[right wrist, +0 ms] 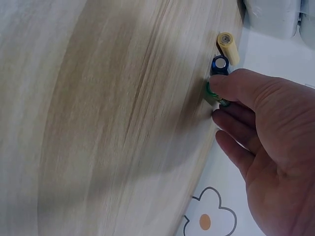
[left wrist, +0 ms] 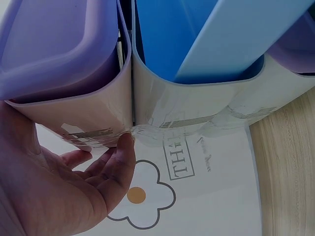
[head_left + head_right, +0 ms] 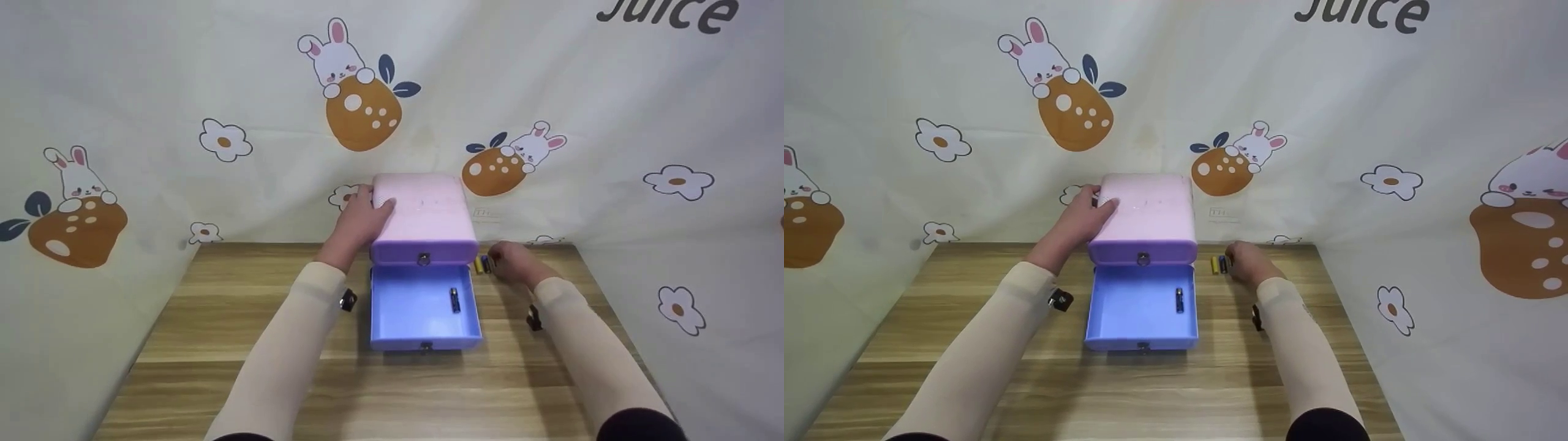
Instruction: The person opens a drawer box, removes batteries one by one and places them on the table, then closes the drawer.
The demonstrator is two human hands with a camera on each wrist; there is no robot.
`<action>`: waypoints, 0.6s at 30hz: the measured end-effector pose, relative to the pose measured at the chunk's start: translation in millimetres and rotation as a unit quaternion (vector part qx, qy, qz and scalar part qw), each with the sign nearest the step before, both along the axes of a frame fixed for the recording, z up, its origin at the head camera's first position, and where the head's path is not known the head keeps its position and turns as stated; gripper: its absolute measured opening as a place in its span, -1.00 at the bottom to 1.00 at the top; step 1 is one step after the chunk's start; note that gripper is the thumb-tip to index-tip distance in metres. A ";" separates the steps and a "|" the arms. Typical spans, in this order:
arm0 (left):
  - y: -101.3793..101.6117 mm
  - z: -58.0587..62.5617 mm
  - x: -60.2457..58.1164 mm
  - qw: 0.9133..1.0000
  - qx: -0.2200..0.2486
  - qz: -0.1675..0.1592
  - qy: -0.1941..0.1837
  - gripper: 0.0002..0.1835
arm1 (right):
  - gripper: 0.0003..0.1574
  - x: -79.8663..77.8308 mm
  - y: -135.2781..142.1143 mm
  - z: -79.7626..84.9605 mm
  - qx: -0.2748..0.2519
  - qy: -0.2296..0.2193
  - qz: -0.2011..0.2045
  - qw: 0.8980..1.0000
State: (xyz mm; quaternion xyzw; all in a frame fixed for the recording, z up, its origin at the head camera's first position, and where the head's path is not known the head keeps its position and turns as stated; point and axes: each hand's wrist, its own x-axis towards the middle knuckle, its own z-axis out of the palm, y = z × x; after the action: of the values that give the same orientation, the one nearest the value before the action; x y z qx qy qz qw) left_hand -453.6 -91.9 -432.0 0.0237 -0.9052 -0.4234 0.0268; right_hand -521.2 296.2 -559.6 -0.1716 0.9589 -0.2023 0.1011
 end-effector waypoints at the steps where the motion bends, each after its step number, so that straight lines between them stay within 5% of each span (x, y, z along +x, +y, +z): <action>1: -0.1 -0.1 0.1 1.000 0.000 0.000 0.000 -0.14 | -0.54 0.0 -0.1 -0.3 0.000 0.001 0.002 1.000; 18: -3.2 -2.1 -1.8 1.000 -0.012 -0.011 0.019 -0.14 | -0.44 1.0 0.2 -2.3 0.003 -0.007 -0.009 1.000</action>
State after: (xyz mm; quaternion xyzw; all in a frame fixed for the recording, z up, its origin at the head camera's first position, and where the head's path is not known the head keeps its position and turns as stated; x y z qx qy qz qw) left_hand -455.4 -95.1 -434.1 0.0056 -0.9098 -0.4131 0.0398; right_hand -520.3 296.4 -561.9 -0.1612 0.9602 -0.2019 0.1061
